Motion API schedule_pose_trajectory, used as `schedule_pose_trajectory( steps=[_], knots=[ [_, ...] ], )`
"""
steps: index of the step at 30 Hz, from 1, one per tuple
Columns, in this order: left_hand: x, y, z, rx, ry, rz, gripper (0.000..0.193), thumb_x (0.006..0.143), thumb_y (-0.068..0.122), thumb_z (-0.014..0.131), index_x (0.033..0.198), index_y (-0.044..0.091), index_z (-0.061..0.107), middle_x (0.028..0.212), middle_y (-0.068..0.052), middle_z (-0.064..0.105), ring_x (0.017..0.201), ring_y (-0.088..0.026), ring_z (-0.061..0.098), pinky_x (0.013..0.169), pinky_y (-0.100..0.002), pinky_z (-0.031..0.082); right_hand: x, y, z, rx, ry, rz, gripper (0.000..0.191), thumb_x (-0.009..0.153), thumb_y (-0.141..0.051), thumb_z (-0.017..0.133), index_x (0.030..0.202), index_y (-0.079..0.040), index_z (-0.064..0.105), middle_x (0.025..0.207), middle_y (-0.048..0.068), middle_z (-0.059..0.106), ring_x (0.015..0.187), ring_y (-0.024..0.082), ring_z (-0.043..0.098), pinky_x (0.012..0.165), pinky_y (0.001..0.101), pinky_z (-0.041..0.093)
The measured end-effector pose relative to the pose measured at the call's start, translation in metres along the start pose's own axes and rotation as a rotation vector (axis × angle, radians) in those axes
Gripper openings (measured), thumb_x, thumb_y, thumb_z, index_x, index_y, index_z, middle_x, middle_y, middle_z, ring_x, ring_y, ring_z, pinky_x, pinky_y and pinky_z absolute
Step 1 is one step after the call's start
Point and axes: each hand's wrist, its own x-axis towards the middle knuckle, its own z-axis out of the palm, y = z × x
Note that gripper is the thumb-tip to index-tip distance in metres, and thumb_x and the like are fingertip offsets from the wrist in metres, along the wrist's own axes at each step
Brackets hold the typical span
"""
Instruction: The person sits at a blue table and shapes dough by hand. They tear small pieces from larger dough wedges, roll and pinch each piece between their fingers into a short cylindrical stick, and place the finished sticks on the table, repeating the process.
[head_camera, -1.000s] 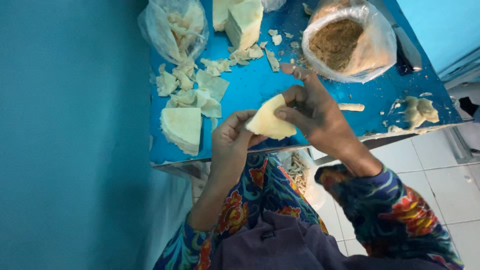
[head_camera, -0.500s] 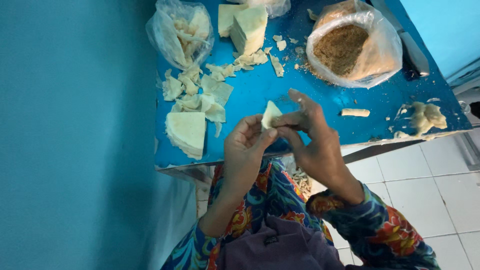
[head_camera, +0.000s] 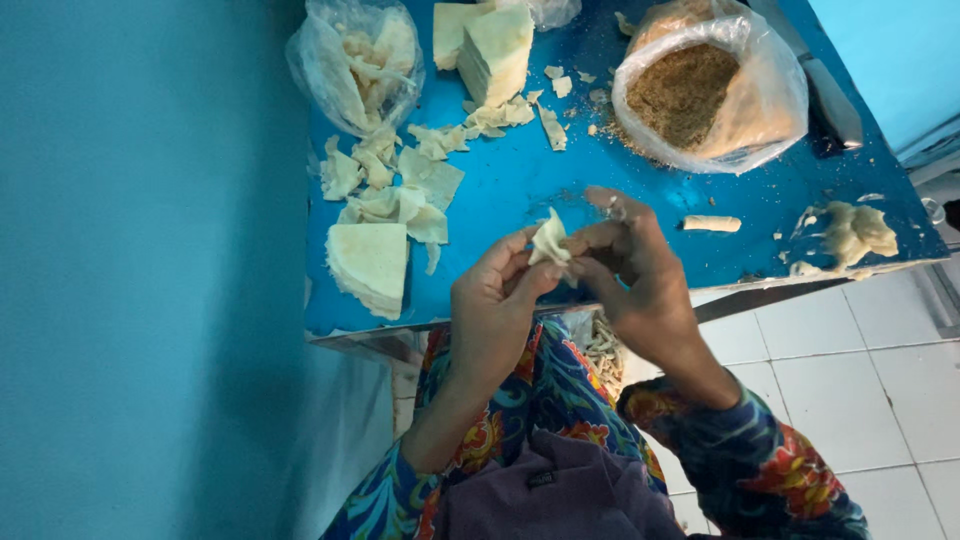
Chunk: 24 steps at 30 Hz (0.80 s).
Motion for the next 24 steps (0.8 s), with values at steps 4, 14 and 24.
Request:
schedule_pose_trajectory(
  steps=[4, 14, 24],
  knots=[
    [-0.0015, 0.0068, 0.0013, -0.030, -0.024, 0.011, 0.042, 0.098, 0.011, 0.069, 0.136, -0.006, 0.060, 0.112, -0.012, 0.075, 0.100, -0.012, 0.073, 0.085, -0.027, 0.062, 0.0004, 0.0032, -0.0080, 0.262, -0.022, 0.177, 0.062, 0.096, 0.010, 0.064, 0.151, -0.004, 0.041, 0.108, 0.012, 0.070, 0.097, 0.017, 0.069, 0.086, 0.0328, 0.060],
    [0.0004, 0.0052, 0.0047, 0.113, 0.040, 0.018, 0.026, 0.103, 0.011, 0.062, 0.123, -0.004, 0.069, 0.105, -0.011, 0.078, 0.092, -0.012, 0.075, 0.078, -0.027, 0.063, -0.0015, -0.0006, -0.0089, 0.221, -0.043, 0.214, 0.061, 0.094, 0.008, 0.064, 0.149, -0.001, 0.040, 0.105, 0.013, 0.070, 0.098, 0.019, 0.071, 0.084, 0.0342, 0.063],
    [0.0024, 0.0037, 0.0004, 0.288, 0.176, 0.101, 0.019, 0.104, 0.008, 0.057, 0.117, -0.003, 0.064, 0.090, -0.011, 0.074, 0.081, -0.015, 0.072, 0.068, -0.031, 0.058, -0.0007, 0.0058, -0.0108, 0.531, 0.119, 0.297, 0.060, 0.094, 0.009, 0.060, 0.150, -0.002, 0.041, 0.113, 0.012, 0.068, 0.104, 0.021, 0.068, 0.091, 0.0337, 0.057]
  ],
)
